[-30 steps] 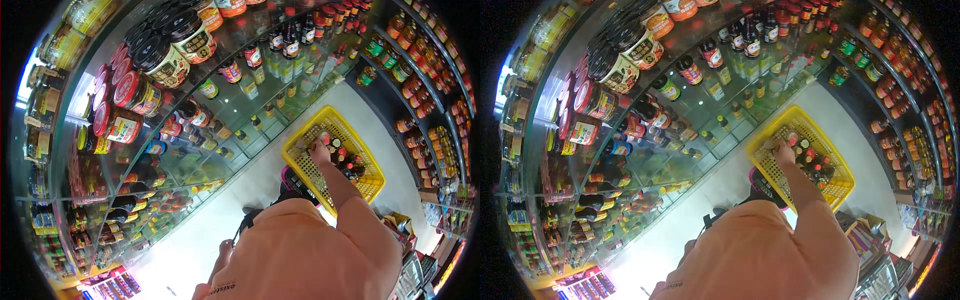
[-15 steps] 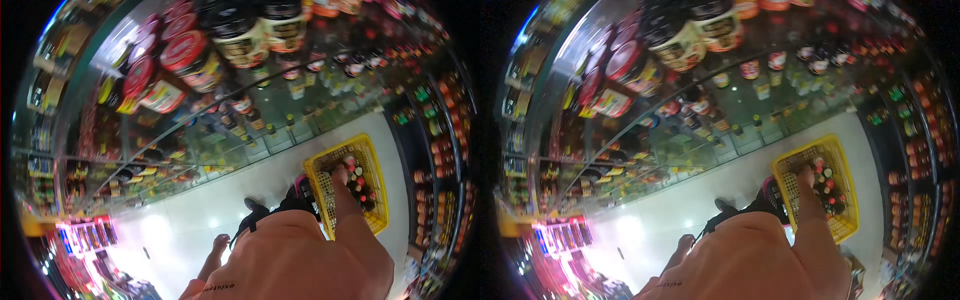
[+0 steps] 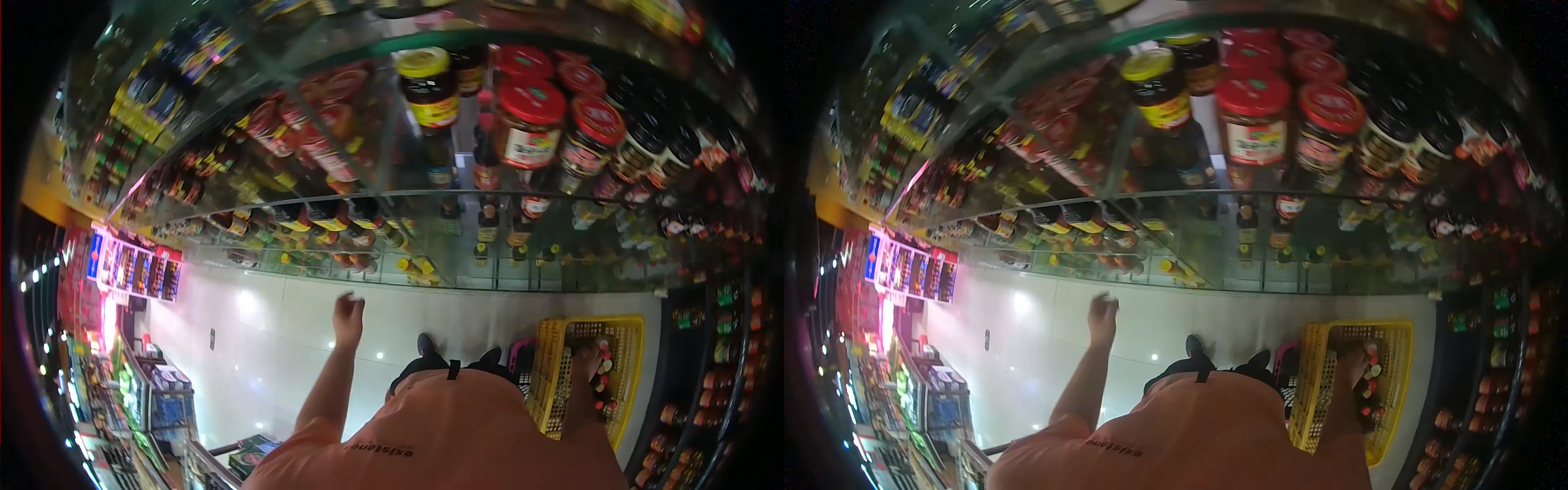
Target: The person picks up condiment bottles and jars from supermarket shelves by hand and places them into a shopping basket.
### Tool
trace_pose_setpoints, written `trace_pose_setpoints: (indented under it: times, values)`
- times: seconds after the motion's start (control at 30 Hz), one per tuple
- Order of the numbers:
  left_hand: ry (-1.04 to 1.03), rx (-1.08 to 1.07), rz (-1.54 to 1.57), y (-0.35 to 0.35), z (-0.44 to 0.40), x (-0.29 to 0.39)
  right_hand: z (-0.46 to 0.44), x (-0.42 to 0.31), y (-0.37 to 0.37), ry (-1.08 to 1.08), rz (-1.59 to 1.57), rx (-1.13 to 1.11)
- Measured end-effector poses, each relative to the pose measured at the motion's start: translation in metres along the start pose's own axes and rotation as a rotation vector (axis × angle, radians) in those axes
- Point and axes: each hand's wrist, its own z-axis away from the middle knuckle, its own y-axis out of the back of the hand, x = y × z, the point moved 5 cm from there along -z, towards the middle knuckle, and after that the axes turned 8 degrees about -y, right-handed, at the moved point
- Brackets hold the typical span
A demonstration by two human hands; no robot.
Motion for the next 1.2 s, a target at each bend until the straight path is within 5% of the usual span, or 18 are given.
trace_pose_setpoints:
  times: [0.13,0.3,0.4,0.47,0.6,0.67,0.73,0.9,0.97,1.03,1.1,1.2]
  values:
    - [-0.230,0.041,0.050,-0.011,-0.089,0.115,0.030,-0.027,0.020,0.023,-0.128,0.138]
    - [-0.472,0.332,-0.064,0.002,-0.174,0.131,0.089,-0.080,0.037,-0.062,-0.223,0.158]
    - [-0.528,0.450,0.189,0.014,-0.205,0.137,0.120,-0.106,0.040,0.052,-0.250,0.194]
    - [-0.613,0.368,-0.182,0.021,-0.212,0.172,0.146,-0.126,0.039,0.274,-0.277,0.219]
    - [-0.286,0.092,0.116,0.013,-0.247,0.137,0.190,-0.180,0.047,0.480,-0.411,0.242]
    - [-0.389,0.144,0.114,0.014,-0.243,0.134,0.192,-0.173,0.018,0.184,-1.051,-0.031]
    - [-0.492,0.201,0.109,0.020,-0.232,0.121,0.221,-0.219,0.030,0.514,-0.353,0.227]
    - [-0.575,0.165,0.342,0.046,-0.175,0.110,0.256,-0.294,0.025,0.663,-0.389,0.013]
    - [-0.586,-0.020,0.184,0.055,-0.149,0.103,0.273,-0.323,0.026,0.653,-0.389,-0.047]
    - [-0.581,-0.217,0.113,0.058,-0.124,0.114,0.302,-0.400,0.065,0.629,-0.596,-0.442]
    - [-0.576,-0.274,0.074,0.050,-0.097,0.117,0.320,-0.443,0.085,0.805,-0.622,-0.460]
    - [-0.527,-0.542,-0.122,0.026,-0.064,0.145,0.342,-0.492,0.109,0.776,-0.765,-0.589]
